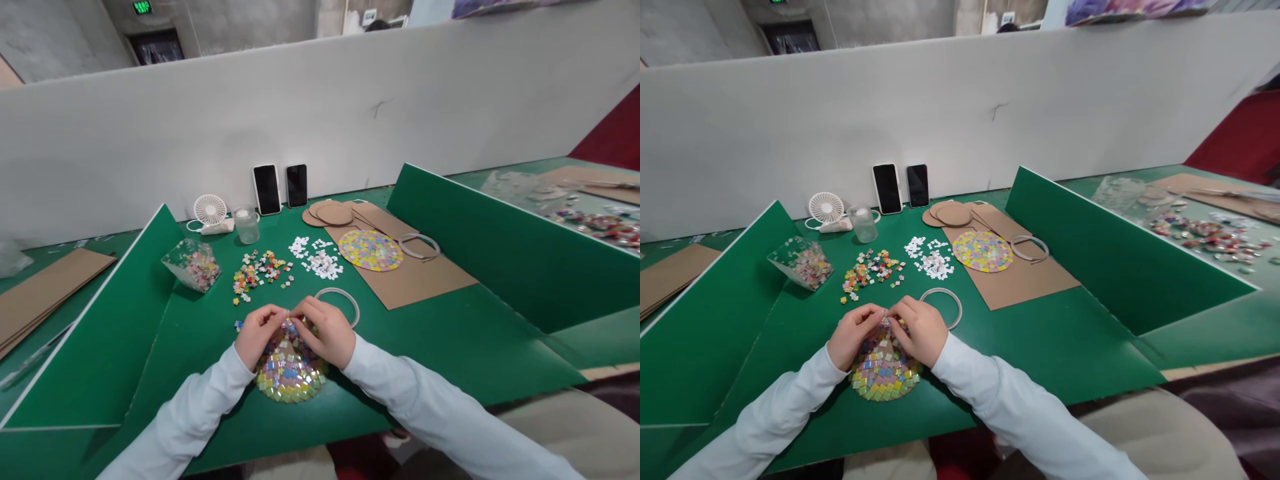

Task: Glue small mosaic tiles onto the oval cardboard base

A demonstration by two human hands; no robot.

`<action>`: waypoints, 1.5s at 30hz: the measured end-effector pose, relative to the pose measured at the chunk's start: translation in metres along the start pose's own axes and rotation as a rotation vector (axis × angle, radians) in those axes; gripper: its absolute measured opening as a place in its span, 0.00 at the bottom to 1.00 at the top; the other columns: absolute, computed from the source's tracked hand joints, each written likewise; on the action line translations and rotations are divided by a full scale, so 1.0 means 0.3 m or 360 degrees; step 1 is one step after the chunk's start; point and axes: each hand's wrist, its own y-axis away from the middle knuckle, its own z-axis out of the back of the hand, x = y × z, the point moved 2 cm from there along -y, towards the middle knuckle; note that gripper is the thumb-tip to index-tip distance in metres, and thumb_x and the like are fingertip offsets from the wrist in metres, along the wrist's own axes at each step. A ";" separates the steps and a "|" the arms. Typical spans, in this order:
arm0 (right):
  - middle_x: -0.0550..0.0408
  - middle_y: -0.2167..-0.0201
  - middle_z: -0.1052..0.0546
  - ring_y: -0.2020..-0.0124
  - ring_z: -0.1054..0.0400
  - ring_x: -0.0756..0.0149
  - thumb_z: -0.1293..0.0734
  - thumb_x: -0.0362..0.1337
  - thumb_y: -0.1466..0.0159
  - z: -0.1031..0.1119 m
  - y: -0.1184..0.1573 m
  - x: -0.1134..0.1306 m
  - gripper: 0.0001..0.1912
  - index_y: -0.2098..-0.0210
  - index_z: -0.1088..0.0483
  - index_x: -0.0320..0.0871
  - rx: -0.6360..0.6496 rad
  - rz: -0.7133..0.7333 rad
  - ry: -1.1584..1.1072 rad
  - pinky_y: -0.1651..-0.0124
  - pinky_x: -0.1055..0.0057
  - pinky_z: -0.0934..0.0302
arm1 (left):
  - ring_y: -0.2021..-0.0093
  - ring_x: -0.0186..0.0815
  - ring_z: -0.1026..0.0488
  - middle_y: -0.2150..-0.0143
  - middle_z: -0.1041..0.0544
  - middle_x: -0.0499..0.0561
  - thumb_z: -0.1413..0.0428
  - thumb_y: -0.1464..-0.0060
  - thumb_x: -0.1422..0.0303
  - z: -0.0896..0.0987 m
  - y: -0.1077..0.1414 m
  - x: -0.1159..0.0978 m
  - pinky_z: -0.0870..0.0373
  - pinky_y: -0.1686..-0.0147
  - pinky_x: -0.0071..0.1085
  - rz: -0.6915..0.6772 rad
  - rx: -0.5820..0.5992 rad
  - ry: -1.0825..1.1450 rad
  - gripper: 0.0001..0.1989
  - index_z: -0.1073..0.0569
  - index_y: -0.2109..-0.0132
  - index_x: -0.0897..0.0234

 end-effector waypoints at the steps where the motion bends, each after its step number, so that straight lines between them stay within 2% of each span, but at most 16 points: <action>1: 0.55 0.77 0.33 0.77 0.39 0.71 0.45 0.33 0.44 -0.002 0.000 -0.001 0.07 0.73 0.37 0.41 -0.0005 0.0000 0.0003 0.74 0.76 0.44 | 0.80 0.27 0.42 0.82 0.34 0.44 0.44 0.63 0.65 0.000 0.001 -0.003 0.48 0.79 0.24 0.0001 -0.0006 -0.0015 0.08 0.31 0.78 0.67; 13: 0.54 0.77 0.32 0.75 0.37 0.69 0.45 0.32 0.44 -0.006 0.002 -0.003 0.08 0.73 0.36 0.40 0.0038 0.0039 0.0059 0.73 0.75 0.43 | 0.82 0.26 0.46 0.85 0.39 0.42 0.46 0.62 0.63 -0.005 0.007 0.000 0.50 0.81 0.23 -0.0018 -0.0008 -0.0202 0.10 0.33 0.79 0.67; 22: 0.53 0.77 0.31 0.75 0.38 0.69 0.46 0.32 0.43 -0.005 -0.002 -0.003 0.08 0.73 0.36 0.40 0.0029 0.0050 0.0041 0.73 0.74 0.44 | 0.80 0.26 0.45 0.83 0.38 0.43 0.47 0.61 0.62 -0.003 0.008 -0.003 0.48 0.80 0.23 -0.0038 -0.0001 -0.0210 0.11 0.34 0.78 0.67; 36: 0.53 0.76 0.32 0.75 0.38 0.69 0.46 0.32 0.43 -0.011 0.003 -0.005 0.09 0.72 0.36 0.41 0.0115 0.0039 0.0096 0.72 0.75 0.45 | 0.81 0.25 0.48 0.84 0.43 0.41 0.50 0.59 0.60 -0.003 0.008 0.013 0.50 0.81 0.23 -0.0018 0.0057 -0.0351 0.13 0.36 0.77 0.67; 45: 0.53 0.77 0.32 0.75 0.39 0.69 0.46 0.32 0.45 -0.009 -0.001 -0.004 0.08 0.74 0.36 0.40 0.0113 0.0004 0.0053 0.73 0.75 0.45 | 0.79 0.27 0.45 0.81 0.40 0.43 0.52 0.56 0.62 -0.005 0.013 0.009 0.47 0.78 0.23 -0.0121 0.0078 -0.0437 0.12 0.35 0.75 0.67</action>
